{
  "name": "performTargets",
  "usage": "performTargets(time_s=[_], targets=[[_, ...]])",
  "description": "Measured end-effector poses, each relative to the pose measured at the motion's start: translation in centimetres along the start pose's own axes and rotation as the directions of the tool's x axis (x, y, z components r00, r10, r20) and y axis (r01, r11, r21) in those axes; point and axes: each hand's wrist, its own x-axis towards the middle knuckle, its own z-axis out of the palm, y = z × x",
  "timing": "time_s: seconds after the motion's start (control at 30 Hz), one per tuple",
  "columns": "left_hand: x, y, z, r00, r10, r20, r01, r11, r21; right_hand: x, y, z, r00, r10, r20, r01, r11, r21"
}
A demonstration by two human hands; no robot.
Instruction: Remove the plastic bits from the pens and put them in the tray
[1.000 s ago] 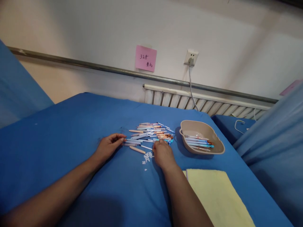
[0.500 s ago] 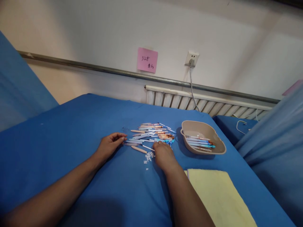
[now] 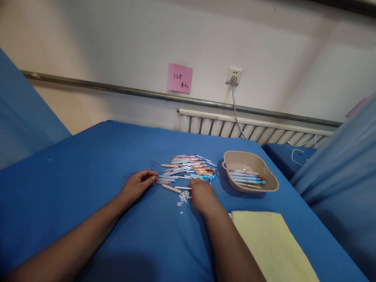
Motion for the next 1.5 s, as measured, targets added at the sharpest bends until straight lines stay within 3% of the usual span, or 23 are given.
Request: performTargets(time_s=[0.17,0.37,0.6,0.7,0.87,0.97,1.13,1.27,1.37,1.5], targets=[[0.0,-0.2,-0.2,1.000,0.015,0.023,-0.015,0.999,0.031,0.3,0.5,0.6,0.997,0.013,-0.070,-0.005,0.993,0.119],[-0.2,-0.5,0.1,0.994,0.106,0.000,-0.104,0.979,0.177,1.6,1.9,2.4,0.983,0.118,-0.144,-0.037,0.881,0.472],[0.0,-0.2,0.9,0.921,0.383,0.075,-0.365,0.778,0.511,2.9,2.4,4.0,0.979,0.157,-0.132,-0.019,0.710,0.704],[0.4,0.3,1.9,0.887,0.441,0.137,-0.430,0.679,0.595,2.9,1.8,4.0,0.980,0.158,-0.124,-0.032,0.733,0.680],[1.4,0.5,4.0,0.869,0.413,0.273,-0.482,0.583,0.654,2.1,1.0,2.9,0.984,0.060,-0.166,0.035,0.854,0.518],[1.8,0.3,4.4,0.846,0.421,0.328,-0.529,0.575,0.624,1.6,0.5,2.0,0.985,-0.006,-0.170,0.077,0.908,0.412],[1.4,0.4,3.7,0.770,0.464,0.438,-0.636,0.606,0.478,1.2,0.0,1.0,0.992,0.009,-0.122,0.033,0.941,0.336],[1.1,1.0,3.4,0.754,0.478,0.451,-0.649,0.649,0.397,1.0,-0.2,0.7,0.995,0.014,-0.103,0.016,0.960,0.281],[1.2,1.1,3.3,0.758,0.480,0.441,-0.639,0.679,0.360,0.8,-0.2,0.5,0.996,0.020,-0.090,0.002,0.972,0.236],[1.8,0.7,3.2,0.840,0.450,0.303,-0.537,0.770,0.345,0.7,-0.2,0.6,0.997,0.026,-0.076,-0.010,0.979,0.205]])
